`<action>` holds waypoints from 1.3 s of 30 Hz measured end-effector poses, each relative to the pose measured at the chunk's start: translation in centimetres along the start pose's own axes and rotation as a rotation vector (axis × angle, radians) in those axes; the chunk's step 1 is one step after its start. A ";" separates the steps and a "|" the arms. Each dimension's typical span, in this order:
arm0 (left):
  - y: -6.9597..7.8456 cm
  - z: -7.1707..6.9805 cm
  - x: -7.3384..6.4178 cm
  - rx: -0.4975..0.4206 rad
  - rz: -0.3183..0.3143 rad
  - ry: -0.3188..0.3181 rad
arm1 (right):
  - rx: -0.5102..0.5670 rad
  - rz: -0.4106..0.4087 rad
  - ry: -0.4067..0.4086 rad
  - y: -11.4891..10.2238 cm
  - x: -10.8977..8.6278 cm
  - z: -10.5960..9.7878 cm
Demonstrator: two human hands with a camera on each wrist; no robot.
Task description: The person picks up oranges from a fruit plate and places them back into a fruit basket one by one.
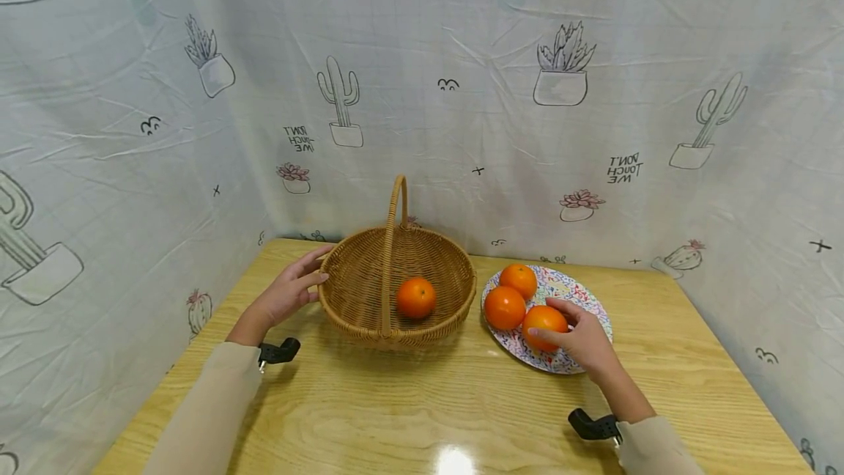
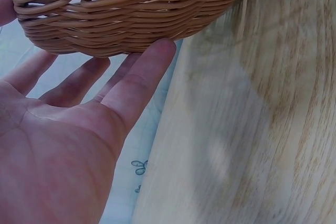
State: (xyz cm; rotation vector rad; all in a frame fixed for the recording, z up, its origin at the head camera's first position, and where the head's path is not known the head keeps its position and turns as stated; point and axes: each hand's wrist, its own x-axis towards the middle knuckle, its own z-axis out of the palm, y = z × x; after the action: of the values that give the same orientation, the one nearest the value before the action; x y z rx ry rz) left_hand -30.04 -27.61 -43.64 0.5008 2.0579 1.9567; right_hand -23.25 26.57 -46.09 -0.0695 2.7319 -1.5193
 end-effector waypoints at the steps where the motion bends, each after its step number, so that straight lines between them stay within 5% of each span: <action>1: 0.0 0.0 0.0 0.000 0.001 0.000 | -0.003 0.001 0.001 0.1 0.0 0.0; 39: -0.2 -0.2 0.1 0.021 0.004 -0.005 | -0.080 0.020 0.033 -0.3 -0.5 0.5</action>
State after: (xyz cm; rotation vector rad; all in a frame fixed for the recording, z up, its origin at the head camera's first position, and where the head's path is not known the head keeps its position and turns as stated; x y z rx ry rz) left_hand -30.18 -27.76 -43.78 0.5139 2.0783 1.9362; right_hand -22.68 26.06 -46.13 -0.0177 2.8092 -1.4186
